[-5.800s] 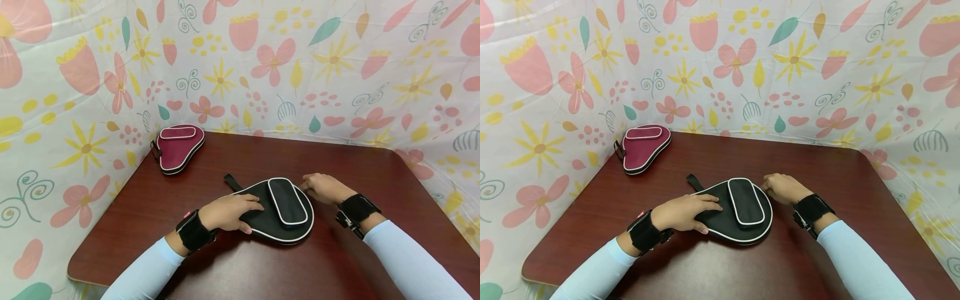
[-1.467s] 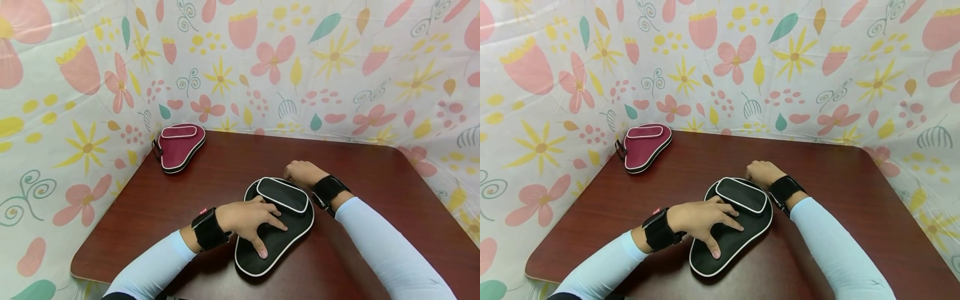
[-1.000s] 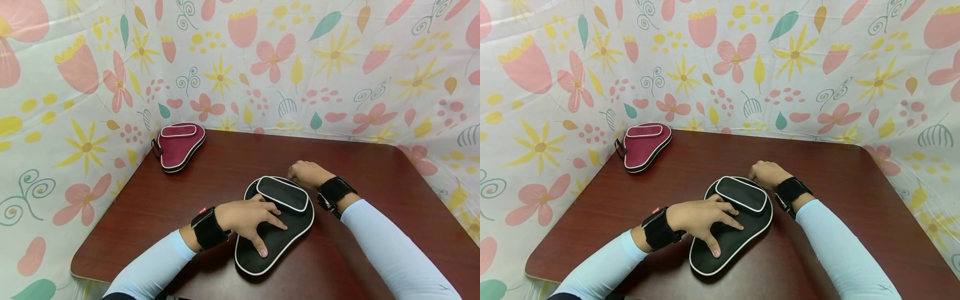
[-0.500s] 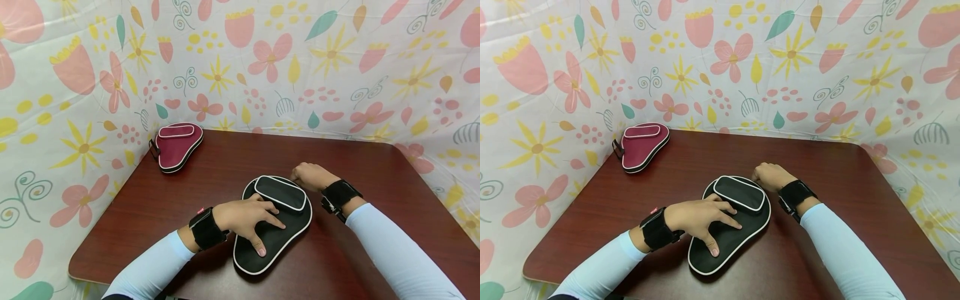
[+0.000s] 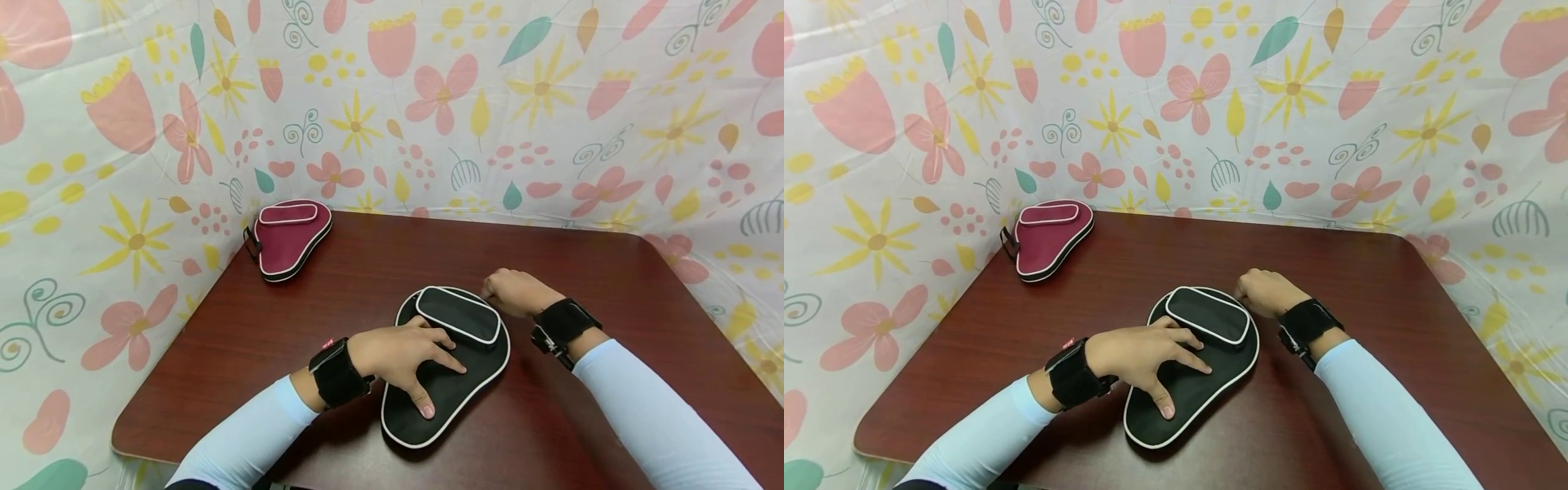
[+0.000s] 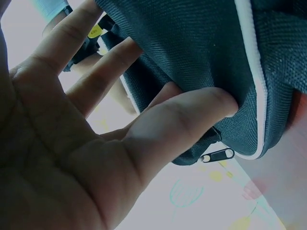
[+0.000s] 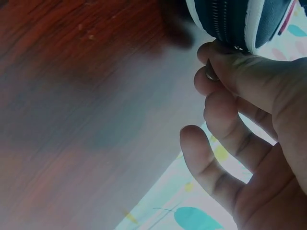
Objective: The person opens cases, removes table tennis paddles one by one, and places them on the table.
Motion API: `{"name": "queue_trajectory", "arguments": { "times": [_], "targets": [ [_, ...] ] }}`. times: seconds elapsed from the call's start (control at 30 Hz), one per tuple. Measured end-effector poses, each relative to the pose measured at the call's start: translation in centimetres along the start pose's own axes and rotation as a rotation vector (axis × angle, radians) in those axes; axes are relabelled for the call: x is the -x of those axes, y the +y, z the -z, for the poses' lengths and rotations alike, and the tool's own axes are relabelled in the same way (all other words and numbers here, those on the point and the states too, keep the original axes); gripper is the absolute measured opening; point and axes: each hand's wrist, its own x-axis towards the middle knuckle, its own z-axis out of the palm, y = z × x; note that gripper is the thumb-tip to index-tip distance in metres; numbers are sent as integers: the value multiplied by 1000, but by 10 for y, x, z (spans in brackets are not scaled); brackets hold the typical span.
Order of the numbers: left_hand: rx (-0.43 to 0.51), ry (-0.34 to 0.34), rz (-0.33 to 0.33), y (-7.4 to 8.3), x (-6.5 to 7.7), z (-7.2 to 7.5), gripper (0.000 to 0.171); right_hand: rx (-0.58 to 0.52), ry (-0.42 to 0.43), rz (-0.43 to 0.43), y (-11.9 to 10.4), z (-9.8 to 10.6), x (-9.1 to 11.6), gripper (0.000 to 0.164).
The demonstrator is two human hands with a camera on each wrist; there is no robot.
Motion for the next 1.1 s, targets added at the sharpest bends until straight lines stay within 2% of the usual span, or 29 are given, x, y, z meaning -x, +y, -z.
{"name": "queue_trajectory", "arguments": {
  "times": [0.3, 0.67, 1.1],
  "targets": [
    [1, -1, 8, 0, 1, 0, 78, 4, 18, 7, -1, 2, 12, 44],
    [6, 5, 19, 1, 2, -1, 79, 17, 22, -28, -5, 0, 24, 40],
    [-6, 22, 22, 0, 2, -1, 83, 53, 68, -9, -7, -2, 38, 41]
  ]
}}
